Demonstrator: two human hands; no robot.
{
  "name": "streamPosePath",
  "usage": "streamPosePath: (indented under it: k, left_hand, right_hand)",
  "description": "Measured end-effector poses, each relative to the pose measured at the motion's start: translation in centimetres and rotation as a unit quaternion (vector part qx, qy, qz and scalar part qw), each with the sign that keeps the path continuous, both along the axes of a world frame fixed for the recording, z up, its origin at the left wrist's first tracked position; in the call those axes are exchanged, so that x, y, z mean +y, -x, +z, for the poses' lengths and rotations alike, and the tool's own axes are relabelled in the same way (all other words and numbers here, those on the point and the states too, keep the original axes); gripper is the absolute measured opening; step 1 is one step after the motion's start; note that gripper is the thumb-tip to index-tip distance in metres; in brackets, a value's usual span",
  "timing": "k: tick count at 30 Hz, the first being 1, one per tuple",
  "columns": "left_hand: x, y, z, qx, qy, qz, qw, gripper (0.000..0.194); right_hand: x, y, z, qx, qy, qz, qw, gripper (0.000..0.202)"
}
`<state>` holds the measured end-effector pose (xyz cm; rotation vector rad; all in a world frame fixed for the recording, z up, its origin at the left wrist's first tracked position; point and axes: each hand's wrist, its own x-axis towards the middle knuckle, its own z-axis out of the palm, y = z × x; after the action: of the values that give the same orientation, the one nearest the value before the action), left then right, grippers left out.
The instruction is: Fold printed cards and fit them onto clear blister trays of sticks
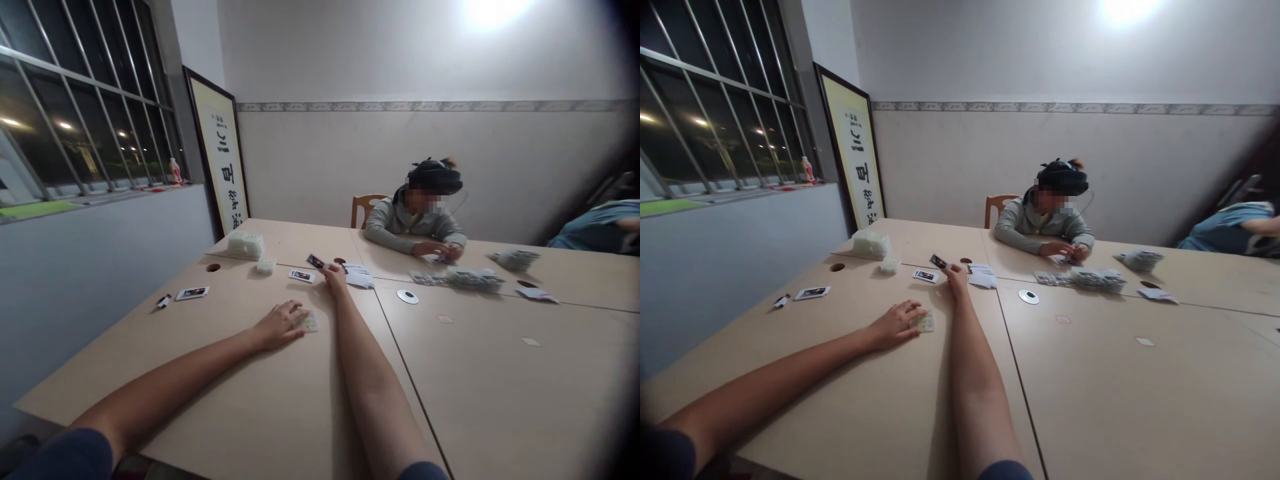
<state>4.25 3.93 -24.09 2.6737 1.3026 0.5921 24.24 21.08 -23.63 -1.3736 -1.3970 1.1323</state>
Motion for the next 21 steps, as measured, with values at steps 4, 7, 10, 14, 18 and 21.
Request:
streamPosePath:
  k: [4,7,10,14,18,21]
  left_hand:
    - [2.8,-0.9,0.0,-0.035,-0.024,0.023,0.999,0.046]
    - [4.4,-1.7,-0.1,-0.073,-0.059,0.052,0.994,0.055]
    - [5.0,-2.0,-0.1,-0.116,-0.096,0.098,0.984,0.056]
    - [5.2,-1.5,0.3,-0.155,-0.124,0.132,0.971,0.048]
    - [4.7,-1.5,0.8,-0.150,-0.123,0.090,0.977,0.038]
    - [3.7,-1.7,0.9,-0.145,-0.133,0.070,0.978,0.034]
  right_hand:
    - [-1.9,-0.2,-0.4,0.014,-0.022,-0.020,0.999,0.036]
    - [-3.7,-0.3,-0.4,0.017,-0.033,-0.012,0.999,0.035]
    - [-5.9,-0.4,-0.4,0.015,-0.044,0.000,0.999,0.034]
    - [-8.8,-0.4,-0.6,0.010,-0.056,0.015,0.998,0.031]
    - [-11.0,-0.5,-0.8,0.011,-0.061,0.026,0.998,0.028]
    - [-12.2,-0.5,-0.7,0.024,-0.067,0.039,0.997,0.025]
